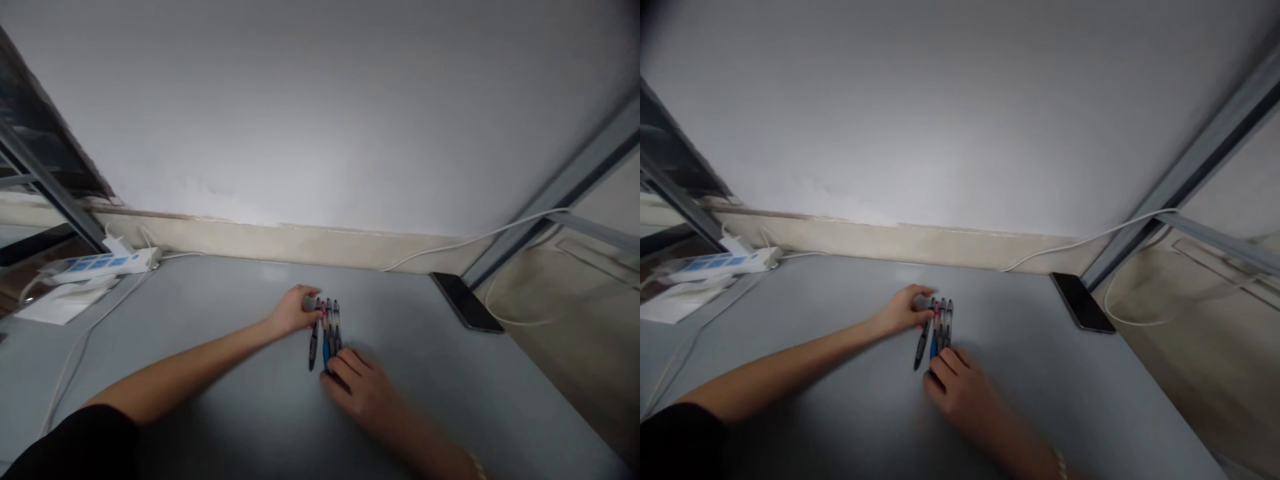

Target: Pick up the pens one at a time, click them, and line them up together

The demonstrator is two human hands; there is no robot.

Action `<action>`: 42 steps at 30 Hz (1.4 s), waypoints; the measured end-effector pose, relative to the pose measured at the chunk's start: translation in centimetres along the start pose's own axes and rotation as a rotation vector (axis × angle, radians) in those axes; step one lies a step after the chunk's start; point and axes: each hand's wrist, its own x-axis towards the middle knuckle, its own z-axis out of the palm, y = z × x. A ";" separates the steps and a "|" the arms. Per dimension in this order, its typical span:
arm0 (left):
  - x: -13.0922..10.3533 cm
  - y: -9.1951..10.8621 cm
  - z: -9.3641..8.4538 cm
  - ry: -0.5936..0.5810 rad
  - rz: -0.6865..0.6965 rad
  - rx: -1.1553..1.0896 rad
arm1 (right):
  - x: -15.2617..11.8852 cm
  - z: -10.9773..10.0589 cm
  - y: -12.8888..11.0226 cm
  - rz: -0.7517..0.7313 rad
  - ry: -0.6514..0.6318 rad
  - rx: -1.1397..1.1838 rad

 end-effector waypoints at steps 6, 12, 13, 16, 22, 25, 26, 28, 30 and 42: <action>-4.4 -0.9 -0.5 -0.095 -0.089 -0.120 | 0.4 -0.8 0.4 -0.013 0.109 0.085; -9.3 -0.6 -0.5 -0.143 -0.163 -0.284 | 0.1 -3.3 0.7 0.127 0.244 0.341; -9.5 -0.4 -0.5 -0.130 -0.158 -0.302 | -0.3 -3.6 0.8 0.175 0.273 0.394; -9.6 0.2 -0.9 -0.074 -0.107 -0.339 | -1.6 -4.3 0.7 0.353 0.384 0.565; -9.9 0.6 -1.4 -0.128 -0.055 -0.360 | -3.2 -5.3 -0.5 0.772 0.540 0.911; -10.6 0.3 -1.0 -0.217 -0.118 -0.407 | -2.9 -5.2 -1.4 0.959 0.528 1.091; -10.7 0.3 -0.8 -0.232 -0.142 -0.440 | -2.7 -5.1 -1.6 1.004 0.500 1.163; -10.8 0.1 -0.6 -0.209 -0.168 -0.519 | -2.3 -4.6 -2.0 1.082 0.402 1.327; -10.7 0.1 -0.4 -0.128 -0.157 -0.583 | -2.0 -4.0 -2.3 1.147 0.256 1.507; -10.9 -0.7 0.3 -0.063 -0.131 -0.693 | -1.8 -2.4 -2.2 1.308 -0.610 1.804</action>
